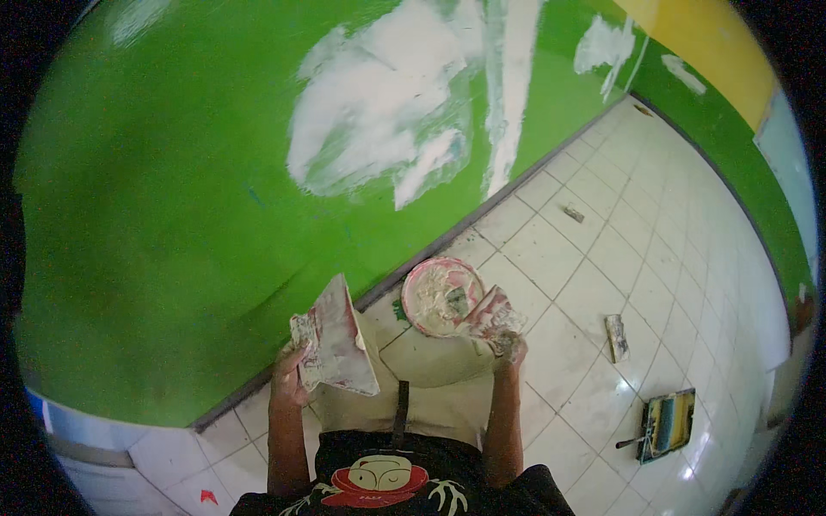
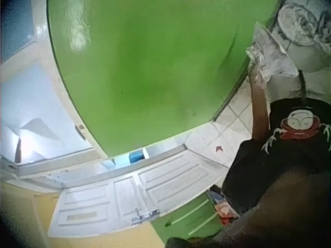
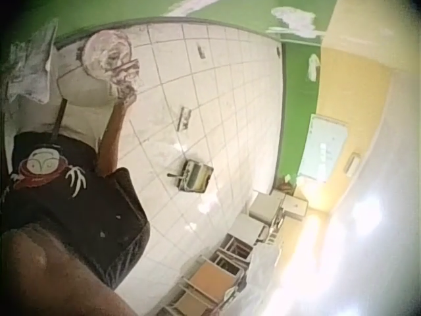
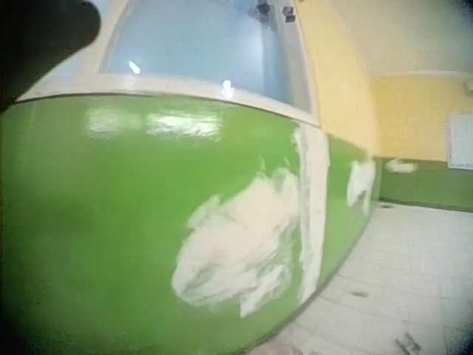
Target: Applying plaster compound to a green wall using a trowel and putty knife.
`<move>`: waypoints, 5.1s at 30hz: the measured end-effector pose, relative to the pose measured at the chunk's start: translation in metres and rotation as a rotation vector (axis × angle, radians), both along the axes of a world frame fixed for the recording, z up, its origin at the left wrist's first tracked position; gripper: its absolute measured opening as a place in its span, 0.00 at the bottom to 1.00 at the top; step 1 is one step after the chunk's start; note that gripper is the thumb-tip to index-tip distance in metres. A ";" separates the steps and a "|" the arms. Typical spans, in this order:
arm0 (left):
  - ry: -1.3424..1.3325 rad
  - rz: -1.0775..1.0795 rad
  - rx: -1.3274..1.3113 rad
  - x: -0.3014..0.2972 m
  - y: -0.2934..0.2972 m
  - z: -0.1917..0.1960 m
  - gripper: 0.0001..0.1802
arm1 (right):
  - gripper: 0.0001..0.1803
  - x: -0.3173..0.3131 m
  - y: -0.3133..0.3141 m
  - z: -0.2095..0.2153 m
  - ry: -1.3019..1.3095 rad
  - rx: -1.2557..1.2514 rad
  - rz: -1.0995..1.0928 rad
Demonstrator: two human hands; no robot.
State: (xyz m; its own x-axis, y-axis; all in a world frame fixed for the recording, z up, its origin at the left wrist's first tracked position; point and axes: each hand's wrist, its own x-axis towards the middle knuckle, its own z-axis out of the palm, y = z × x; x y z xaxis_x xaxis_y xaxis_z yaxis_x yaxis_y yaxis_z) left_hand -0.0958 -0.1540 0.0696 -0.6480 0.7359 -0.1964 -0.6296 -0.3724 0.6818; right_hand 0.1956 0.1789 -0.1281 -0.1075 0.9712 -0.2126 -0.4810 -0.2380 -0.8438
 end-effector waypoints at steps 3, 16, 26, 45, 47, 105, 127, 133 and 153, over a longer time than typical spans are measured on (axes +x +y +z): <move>-0.014 0.014 -0.056 0.003 0.005 0.010 0.21 | 0.16 -0.017 -0.024 0.017 0.083 0.196 0.138; -0.028 -0.167 0.008 0.006 0.076 0.005 0.21 | 0.10 -0.014 -0.021 0.047 0.178 -0.065 0.143; -0.074 -0.269 -0.077 -0.004 0.131 -0.010 0.18 | 0.10 -0.018 -0.001 0.080 0.177 -0.118 0.077; -0.192 -0.434 -0.154 0.017 0.239 -0.033 0.19 | 0.19 -0.043 0.016 0.156 0.491 -0.116 0.005; -0.226 -0.471 -0.150 0.024 0.257 -0.030 0.20 | 0.14 -0.044 0.019 0.163 0.495 -0.162 -0.075; -0.361 -0.302 -0.140 0.018 0.370 -0.044 0.25 | 0.20 -0.039 0.122 -0.161 -0.451 0.198 0.474; -0.316 -0.550 -0.283 0.177 0.529 0.023 0.20 | 0.18 0.134 0.269 -0.006 0.286 -0.157 0.347; -0.318 -0.606 -0.302 0.258 0.591 0.118 0.14 | 0.20 0.223 0.299 0.080 0.336 -0.205 0.078; -0.226 -0.611 -0.144 0.243 0.749 0.239 0.13 | 0.22 0.207 0.441 0.200 0.382 -0.171 -0.455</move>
State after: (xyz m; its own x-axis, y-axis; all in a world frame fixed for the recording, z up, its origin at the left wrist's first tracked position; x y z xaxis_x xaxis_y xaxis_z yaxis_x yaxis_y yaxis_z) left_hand 0.1468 0.5948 0.3088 -0.0543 0.9138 -0.4024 -0.8317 0.1816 0.5247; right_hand 0.4023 0.6200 0.0717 0.2103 0.8930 -0.3979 -0.8270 -0.0545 -0.5595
